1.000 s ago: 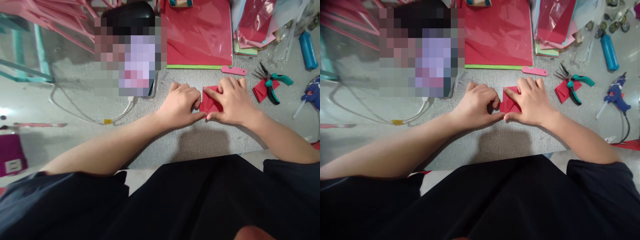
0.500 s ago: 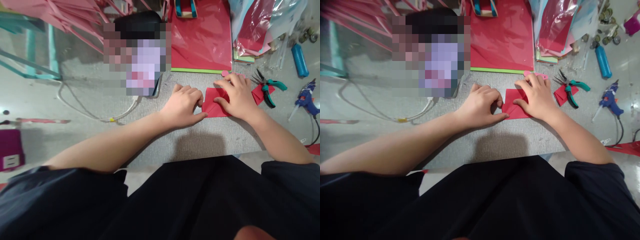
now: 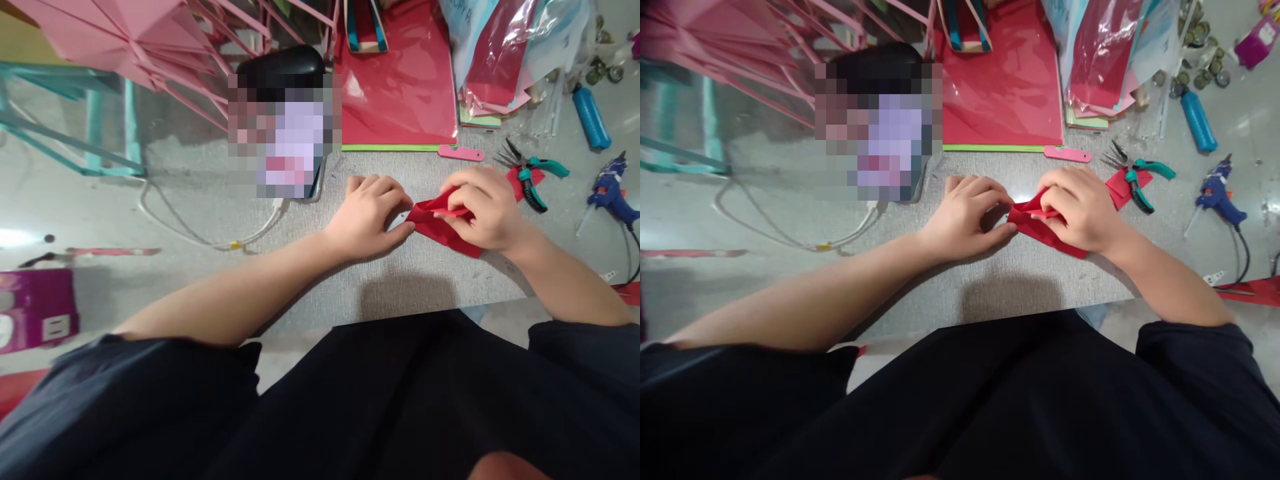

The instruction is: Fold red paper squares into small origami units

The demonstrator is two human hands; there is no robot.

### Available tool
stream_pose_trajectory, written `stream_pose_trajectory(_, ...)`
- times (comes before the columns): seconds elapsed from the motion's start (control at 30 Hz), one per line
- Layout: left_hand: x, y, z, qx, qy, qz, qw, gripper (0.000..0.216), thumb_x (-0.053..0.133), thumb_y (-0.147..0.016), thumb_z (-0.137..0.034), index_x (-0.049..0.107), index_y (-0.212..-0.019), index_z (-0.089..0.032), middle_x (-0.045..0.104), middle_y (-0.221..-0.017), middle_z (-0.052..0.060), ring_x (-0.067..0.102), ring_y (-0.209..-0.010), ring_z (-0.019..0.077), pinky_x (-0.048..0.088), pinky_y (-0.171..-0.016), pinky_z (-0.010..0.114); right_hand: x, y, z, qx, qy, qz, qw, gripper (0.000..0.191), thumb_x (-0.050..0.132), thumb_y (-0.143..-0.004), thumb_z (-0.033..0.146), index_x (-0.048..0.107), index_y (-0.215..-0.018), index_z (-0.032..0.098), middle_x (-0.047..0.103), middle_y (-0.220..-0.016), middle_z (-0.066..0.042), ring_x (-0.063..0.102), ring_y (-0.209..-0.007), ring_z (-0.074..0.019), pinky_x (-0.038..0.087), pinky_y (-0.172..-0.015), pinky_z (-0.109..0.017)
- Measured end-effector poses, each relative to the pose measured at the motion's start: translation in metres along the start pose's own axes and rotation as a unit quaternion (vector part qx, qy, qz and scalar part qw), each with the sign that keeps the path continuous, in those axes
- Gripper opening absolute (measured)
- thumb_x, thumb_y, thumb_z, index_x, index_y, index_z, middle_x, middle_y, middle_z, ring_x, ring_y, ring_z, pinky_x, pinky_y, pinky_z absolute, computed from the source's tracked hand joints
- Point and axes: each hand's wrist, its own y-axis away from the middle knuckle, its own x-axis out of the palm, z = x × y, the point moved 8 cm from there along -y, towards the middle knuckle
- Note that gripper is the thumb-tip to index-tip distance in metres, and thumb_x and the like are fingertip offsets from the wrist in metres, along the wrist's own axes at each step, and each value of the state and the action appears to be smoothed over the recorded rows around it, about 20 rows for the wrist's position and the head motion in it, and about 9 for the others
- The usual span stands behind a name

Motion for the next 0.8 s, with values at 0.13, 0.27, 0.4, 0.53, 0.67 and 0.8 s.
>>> stream_pose_trajectory(0.13,-0.001,-0.002,-0.016,0.061,0.109,0.028,0.992,0.026,0.064,-0.109,-0.04,0.08,-0.123,-0.025,0.089,-0.121,0.007,0.081,-0.119,0.0286,0.048,-0.114,0.052,-0.029,0.003,0.048,-0.154,0.085,-0.119,0.977,0.024,0.057,-0.111,0.013,0.065,-0.094,0.029,0.078,-0.099,0.003,0.066,-0.089,-0.0173,0.046,-0.075,-0.037)
stream_pose_trajectory(0.27,-0.001,0.003,-0.029,0.117,0.161,0.02,0.98,0.027,0.062,-0.108,-0.031,0.082,-0.126,-0.027,0.091,-0.121,0.006,0.084,-0.116,0.0252,0.051,-0.12,0.05,-0.032,0.013,0.081,-0.283,0.111,-0.166,0.938,0.024,0.062,-0.107,0.016,0.073,-0.105,0.037,0.076,-0.093,0.006,0.065,-0.086,-0.0165,0.046,-0.07,-0.033)
stream_pose_trajectory(0.4,-0.001,0.009,-0.024,0.13,0.138,-0.026,0.981,0.025,0.063,-0.107,-0.028,0.082,-0.124,-0.027,0.091,-0.12,0.006,0.086,-0.111,0.0244,0.053,-0.122,0.051,-0.027,0.013,0.091,-0.29,0.118,-0.136,0.94,0.025,0.066,-0.108,0.017,0.079,-0.106,0.039,0.08,-0.096,0.006,0.067,-0.086,-0.0171,0.05,-0.072,-0.035)
stream_pose_trajectory(0.53,-0.001,0.015,-0.022,0.171,0.071,-0.074,0.98,0.028,0.065,-0.108,-0.033,0.08,-0.131,-0.028,0.092,-0.123,0.008,0.087,-0.117,0.028,0.052,-0.125,0.057,-0.025,0.009,0.088,-0.253,0.134,-0.129,0.95,0.027,0.064,-0.109,0.012,0.078,-0.094,0.03,0.079,-0.089,0.004,0.067,-0.082,-0.0161,0.052,-0.071,-0.034)
stream_pose_trajectory(0.67,0.002,0.018,-0.021,0.184,0.017,-0.085,0.979,0.029,0.064,-0.111,-0.035,0.079,-0.135,-0.031,0.092,-0.123,0.006,0.086,-0.123,0.0307,0.053,-0.122,0.063,-0.028,0.008,0.079,-0.226,0.097,-0.168,0.954,0.027,0.071,-0.106,0.007,0.075,-0.091,0.028,0.079,-0.086,0.004,0.065,-0.079,-0.0155,0.052,-0.072,-0.033)
stream_pose_trajectory(0.8,0.001,0.023,-0.023,0.211,0.017,-0.101,0.972,0.028,0.064,-0.112,-0.032,0.079,-0.134,-0.034,0.092,-0.127,0.004,0.086,-0.125,0.0303,0.054,-0.12,0.064,-0.026,0.006,0.069,-0.196,0.052,-0.166,0.965,0.025,0.072,-0.106,0.007,0.076,-0.094,0.029,0.086,-0.103,0.001,0.076,-0.097,-0.0187,0.056,-0.081,-0.037)
